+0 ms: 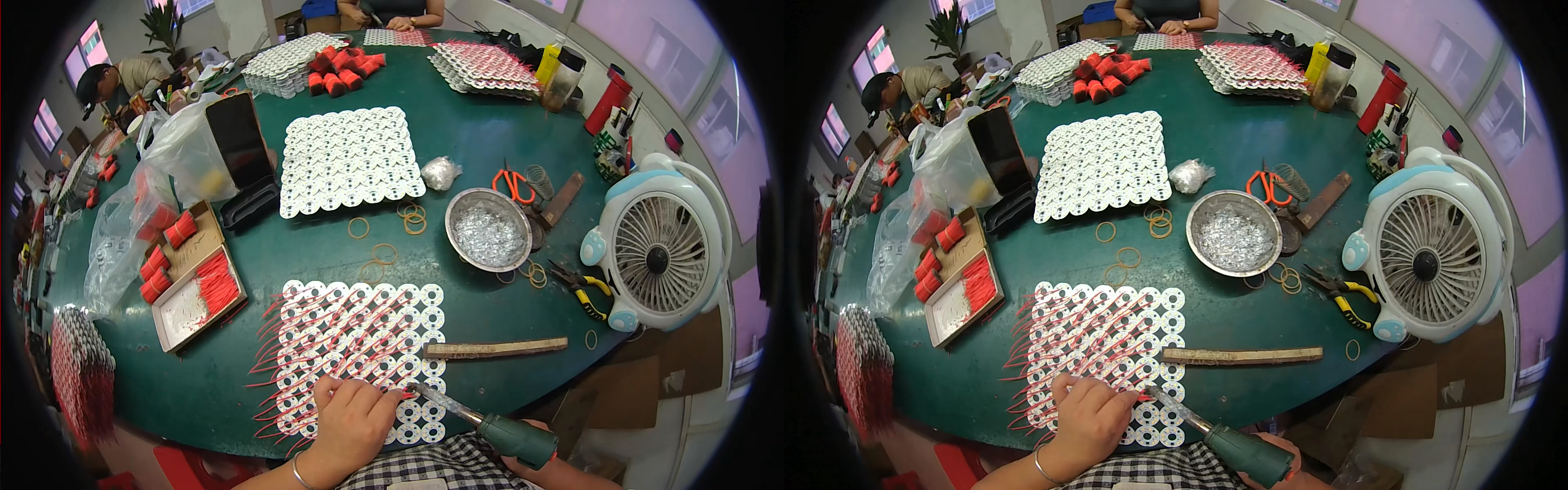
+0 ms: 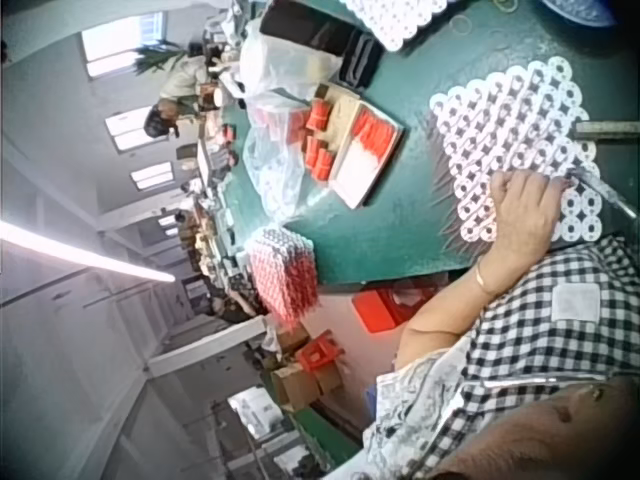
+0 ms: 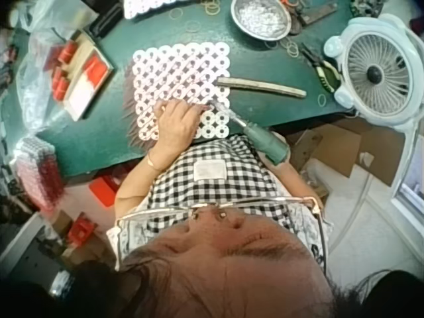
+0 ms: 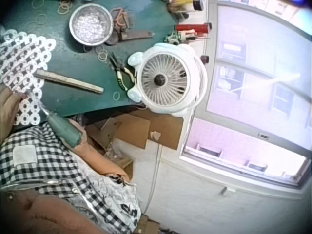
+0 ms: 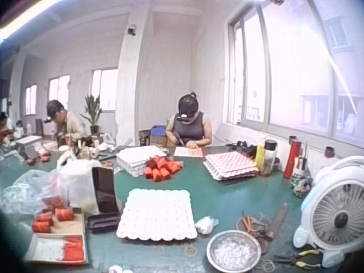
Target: The person solders wires onto a panel of LED circuit boards by taking wires from a box, placing them onto the contact points, and attaching them with a soldering iron.
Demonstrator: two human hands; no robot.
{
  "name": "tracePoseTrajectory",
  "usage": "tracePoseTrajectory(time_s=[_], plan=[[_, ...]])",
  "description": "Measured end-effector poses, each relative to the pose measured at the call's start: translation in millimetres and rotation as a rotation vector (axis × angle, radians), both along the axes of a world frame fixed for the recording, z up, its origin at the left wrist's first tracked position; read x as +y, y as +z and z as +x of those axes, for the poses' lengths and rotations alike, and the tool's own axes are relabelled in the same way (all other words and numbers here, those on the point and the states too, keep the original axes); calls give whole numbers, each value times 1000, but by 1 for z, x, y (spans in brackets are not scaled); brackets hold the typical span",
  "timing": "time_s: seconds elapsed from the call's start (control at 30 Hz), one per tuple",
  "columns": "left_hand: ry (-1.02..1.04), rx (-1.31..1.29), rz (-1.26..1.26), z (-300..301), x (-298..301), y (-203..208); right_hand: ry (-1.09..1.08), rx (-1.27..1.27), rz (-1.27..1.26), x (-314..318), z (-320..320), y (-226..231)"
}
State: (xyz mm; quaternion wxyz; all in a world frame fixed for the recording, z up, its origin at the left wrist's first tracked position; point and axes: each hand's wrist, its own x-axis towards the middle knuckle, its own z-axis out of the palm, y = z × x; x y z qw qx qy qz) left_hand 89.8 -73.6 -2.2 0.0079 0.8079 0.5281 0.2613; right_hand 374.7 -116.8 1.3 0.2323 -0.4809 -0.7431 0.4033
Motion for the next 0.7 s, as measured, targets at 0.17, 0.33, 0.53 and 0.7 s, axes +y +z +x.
tracePoseTrajectory(time_s=[0.17,0.33,0.53,0.7], plan=[[10,-32,-15,0,1,2,-2,-133,216,0,-5,1],[17,-21,-25,-1,0,2,76,-172,351,-4,15,-27],[7,39,-59,-10,-4,14,-211,349,-244,-9,8,7],[24,29,118,-12,-14,45,-144,543,-158,-18,21,-24]])
